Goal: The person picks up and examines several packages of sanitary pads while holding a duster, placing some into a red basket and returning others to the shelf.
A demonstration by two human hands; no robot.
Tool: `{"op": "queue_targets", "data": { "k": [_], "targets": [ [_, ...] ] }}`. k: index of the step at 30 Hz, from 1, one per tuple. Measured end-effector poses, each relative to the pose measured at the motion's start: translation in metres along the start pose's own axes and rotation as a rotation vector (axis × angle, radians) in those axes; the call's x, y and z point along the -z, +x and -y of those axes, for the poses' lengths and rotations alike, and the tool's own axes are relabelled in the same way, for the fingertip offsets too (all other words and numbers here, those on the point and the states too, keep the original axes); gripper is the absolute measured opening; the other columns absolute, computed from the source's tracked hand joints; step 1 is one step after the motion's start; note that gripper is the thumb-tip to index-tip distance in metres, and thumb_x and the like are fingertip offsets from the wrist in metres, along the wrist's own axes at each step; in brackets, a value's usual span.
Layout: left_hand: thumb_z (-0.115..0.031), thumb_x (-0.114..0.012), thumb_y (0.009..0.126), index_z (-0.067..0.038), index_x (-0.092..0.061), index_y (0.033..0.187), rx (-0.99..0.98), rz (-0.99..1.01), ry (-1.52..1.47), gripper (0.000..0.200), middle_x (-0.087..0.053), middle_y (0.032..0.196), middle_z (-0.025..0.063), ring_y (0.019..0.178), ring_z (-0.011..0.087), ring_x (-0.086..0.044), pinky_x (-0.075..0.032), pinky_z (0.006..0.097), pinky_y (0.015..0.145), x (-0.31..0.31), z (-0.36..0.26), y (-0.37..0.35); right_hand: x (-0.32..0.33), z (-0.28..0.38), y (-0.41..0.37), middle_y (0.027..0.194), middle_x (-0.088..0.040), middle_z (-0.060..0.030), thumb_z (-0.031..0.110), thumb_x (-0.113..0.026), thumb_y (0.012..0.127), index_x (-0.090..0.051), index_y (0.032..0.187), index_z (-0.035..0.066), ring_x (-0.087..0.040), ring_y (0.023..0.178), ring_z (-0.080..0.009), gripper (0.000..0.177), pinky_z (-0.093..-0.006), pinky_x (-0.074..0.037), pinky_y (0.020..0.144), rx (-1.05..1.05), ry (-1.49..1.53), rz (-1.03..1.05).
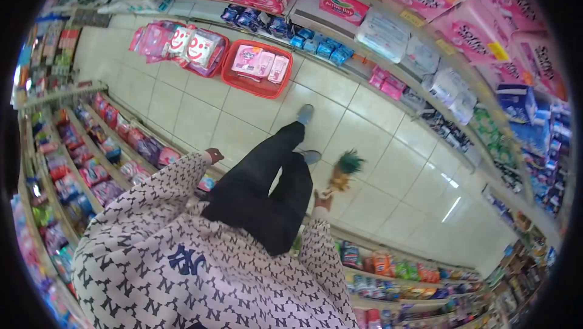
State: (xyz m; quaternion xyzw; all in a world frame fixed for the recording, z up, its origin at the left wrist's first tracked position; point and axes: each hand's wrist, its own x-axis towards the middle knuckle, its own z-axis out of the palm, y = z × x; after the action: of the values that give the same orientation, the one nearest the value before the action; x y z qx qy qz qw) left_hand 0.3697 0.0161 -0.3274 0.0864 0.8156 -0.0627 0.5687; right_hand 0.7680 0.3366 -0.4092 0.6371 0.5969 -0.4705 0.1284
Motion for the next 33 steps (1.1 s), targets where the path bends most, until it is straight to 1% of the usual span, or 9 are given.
{"op": "queue_targets", "data": {
  "k": [1,2,5,11,13,14,20,28,33],
  "targets": [
    [-0.042,-0.065,0.077,-0.009,-0.064,0.113,0.100,0.009,-0.032,0.048,-0.063,0.114,0.0191,0.108,0.0356,-0.058,-0.046,0.0430,0.095,0.011,0.004,0.018,-0.033,-0.008,-0.017,0.130,-0.053,-0.0139,0.045,-0.082,0.067,-0.034,0.140,0.002,-0.052,0.119,-0.0261,0.098,-0.0361,-0.040,0.099,-0.089,-0.078,0.089],
    [-0.043,-0.065,0.077,-0.008,-0.062,0.115,0.091,-0.071,-0.023,0.052,-0.063,0.114,0.0195,0.109,0.0359,-0.058,-0.046,0.0427,0.096,0.019,0.012,0.044,-0.057,-0.004,-0.043,0.137,-0.044,-0.0233,0.063,-0.074,0.066,-0.045,0.131,-0.003,-0.047,0.123,-0.0340,0.097,-0.0396,-0.034,0.106,-0.080,-0.125,0.251],
    [-0.047,-0.066,0.076,-0.007,-0.058,0.122,0.027,-0.227,-0.020,0.061,-0.061,0.117,0.0205,0.112,0.0362,-0.056,-0.044,0.0417,0.099,0.046,0.002,0.126,-0.135,-0.027,-0.060,0.119,-0.057,-0.0220,0.053,-0.088,0.051,-0.045,0.130,-0.003,-0.053,0.115,-0.0307,0.107,-0.0388,-0.043,0.096,-0.243,0.351,0.199],
    [-0.047,-0.065,0.079,-0.005,-0.038,0.136,-0.320,-0.321,0.484,0.076,-0.043,0.137,0.0181,0.127,0.0353,-0.042,-0.039,0.0428,0.104,0.132,-0.068,0.352,-0.221,0.093,-0.094,0.114,-0.049,-0.0172,0.049,-0.089,0.051,-0.048,0.122,0.006,-0.055,0.105,-0.0357,0.093,-0.0466,-0.047,0.087,-0.478,-0.171,0.159],
    [-0.046,-0.066,0.077,-0.005,-0.043,0.132,-0.613,-0.634,0.632,0.073,-0.046,0.134,0.0199,0.124,0.0405,-0.044,-0.039,0.0460,0.104,0.166,-0.094,0.413,-0.260,0.087,-0.095,0.110,-0.049,-0.0190,0.050,-0.086,0.055,-0.049,0.112,0.004,-0.054,0.100,-0.0384,0.083,-0.0492,-0.045,0.083,-0.510,-0.250,0.060],
    [-0.048,-0.065,0.077,-0.006,-0.045,0.130,-0.365,-0.362,0.609,0.070,-0.051,0.129,0.0191,0.116,0.0383,-0.053,-0.044,0.0500,0.095,0.186,-0.109,0.436,-0.276,0.057,-0.103,0.110,-0.049,-0.0189,0.051,-0.085,0.058,-0.051,0.106,0.002,-0.053,0.098,-0.0392,0.076,-0.0489,-0.044,0.082,-0.383,-0.181,-0.023],
    [-0.031,-0.058,0.085,-0.013,-0.065,0.100,-0.409,-0.537,1.077,0.025,-0.068,0.101,0.0100,0.095,0.0280,-0.065,-0.050,0.0436,0.079,0.182,-0.142,0.498,-0.305,0.072,-0.120,0.104,-0.050,-0.0202,0.055,-0.082,0.061,-0.051,0.099,0.001,-0.052,0.102,-0.0404,0.074,-0.0484,-0.045,0.082,-0.486,-0.159,-0.055],
    [-0.030,-0.055,0.085,-0.007,-0.063,0.104,-0.669,-0.345,0.763,0.030,-0.065,0.100,0.0177,0.097,0.0369,-0.061,-0.048,0.0470,0.085,0.234,-0.120,0.441,-0.288,0.093,-0.120,0.103,-0.050,-0.0217,0.053,-0.082,0.062,-0.049,0.092,0.002,-0.054,0.096,-0.0428,0.068,-0.0507,-0.044,0.079,-0.488,-0.136,-0.012],
    [-0.036,-0.060,0.082,-0.006,-0.065,0.093,-0.653,-0.122,0.794,0.032,-0.065,0.085,0.0153,0.083,0.0336,-0.062,-0.048,0.0451,0.072,0.296,-0.135,0.264,-0.259,0.084,-0.111,0.074,-0.043,-0.0089,0.043,-0.082,0.069,-0.051,0.086,0.001,-0.045,0.068,-0.0285,0.055,-0.0414,-0.038,0.062,0.018,0.105,-0.247]
  ]
}}
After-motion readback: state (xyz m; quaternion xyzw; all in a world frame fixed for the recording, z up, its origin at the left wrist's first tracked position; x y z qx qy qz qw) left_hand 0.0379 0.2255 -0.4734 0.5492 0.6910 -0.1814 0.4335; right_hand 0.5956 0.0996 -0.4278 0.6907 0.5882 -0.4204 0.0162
